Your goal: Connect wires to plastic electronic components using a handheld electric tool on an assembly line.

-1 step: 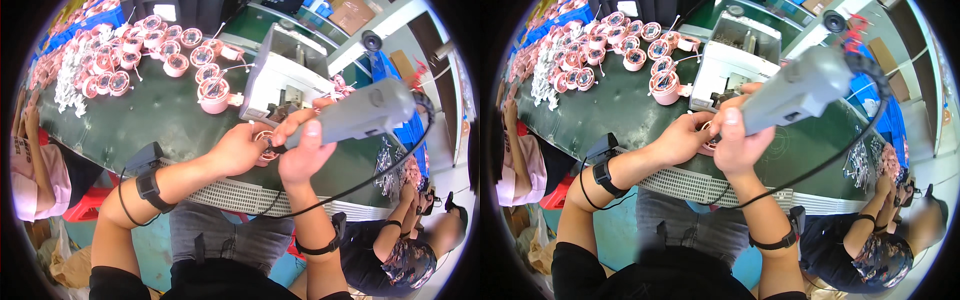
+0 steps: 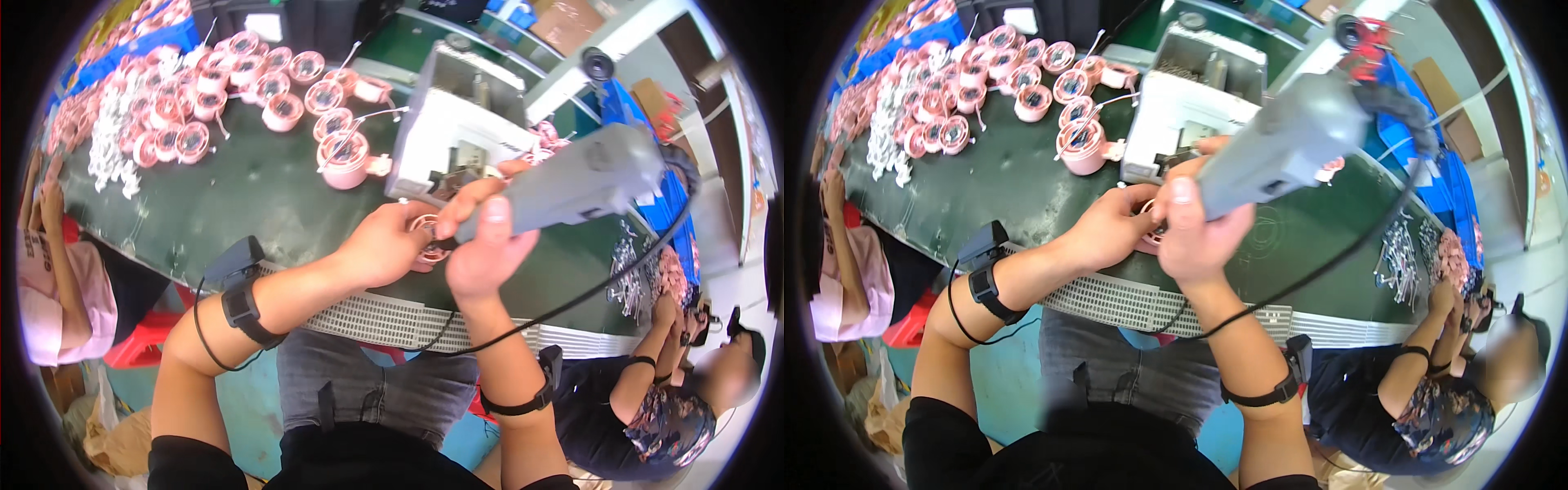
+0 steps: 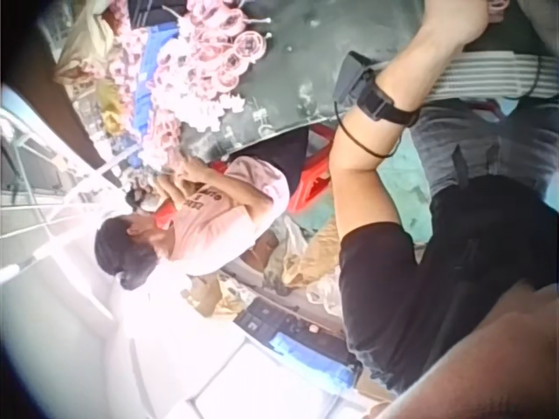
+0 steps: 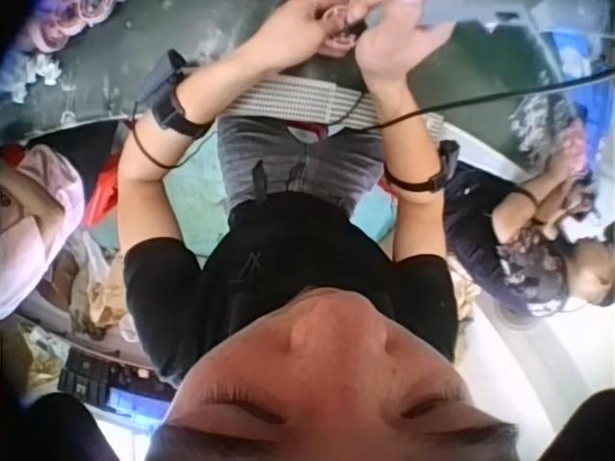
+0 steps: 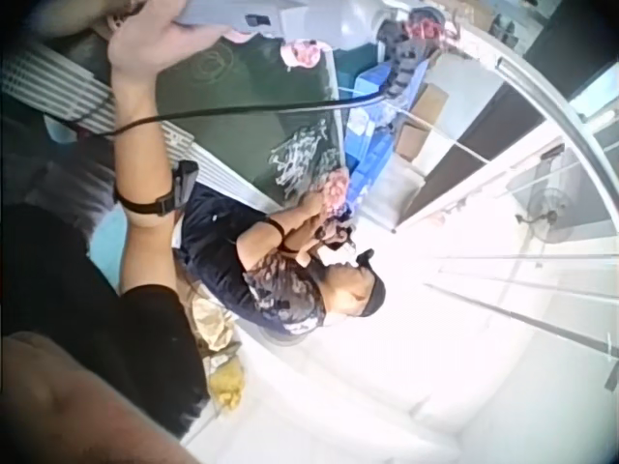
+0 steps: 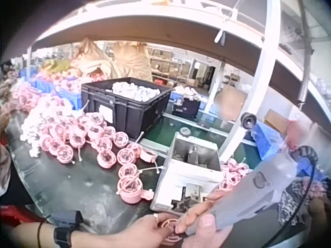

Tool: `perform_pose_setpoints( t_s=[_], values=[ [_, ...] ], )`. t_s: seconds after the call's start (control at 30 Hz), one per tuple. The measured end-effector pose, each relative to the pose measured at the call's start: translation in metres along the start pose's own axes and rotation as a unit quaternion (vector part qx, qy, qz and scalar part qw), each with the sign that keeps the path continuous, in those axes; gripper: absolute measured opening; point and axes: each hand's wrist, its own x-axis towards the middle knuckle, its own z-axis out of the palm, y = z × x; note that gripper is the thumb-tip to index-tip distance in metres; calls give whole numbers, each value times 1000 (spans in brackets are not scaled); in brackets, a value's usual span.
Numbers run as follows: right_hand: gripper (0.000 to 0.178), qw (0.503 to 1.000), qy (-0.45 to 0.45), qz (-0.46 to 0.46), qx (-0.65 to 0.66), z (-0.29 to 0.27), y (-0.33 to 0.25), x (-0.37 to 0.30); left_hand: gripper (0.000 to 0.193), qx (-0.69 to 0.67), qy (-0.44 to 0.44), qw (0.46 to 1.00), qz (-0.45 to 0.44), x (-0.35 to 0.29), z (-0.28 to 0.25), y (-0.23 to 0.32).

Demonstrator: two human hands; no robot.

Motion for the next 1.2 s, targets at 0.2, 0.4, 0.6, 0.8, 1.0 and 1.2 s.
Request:
perform_pose_setpoints(
  t_s=[0.2, 0.4, 0.6, 0.8, 1.0, 1.2],
  values=[
    [52, 996, -59, -31, -62, -12, 7, -12, 26, -14, 23, 999, 38, -8, -1, -5],
    [32, 901, -40, -41, -431, -114, -12, 8, 36, 412, 211, 878, 124, -84, -53, 37],
    [34, 750, -153, -61, -640, -138, -10, 13, 84, 532, 458, 687, 187, -108, -122, 30],
    [28, 848, -15, -75, -525, -114, -41, -44, 28, 351, 157, 903, 192, -94, -55, 10],
    [32, 951, -112, 106, -266, -82, -48, -83, 51, -15, -215, 976, 32, -36, 19, -8],
    [38, 956, -25, 55, -286, -95, -42, -74, 48, -16, -172, 982, 80, -13, 15, -6]
  ],
)
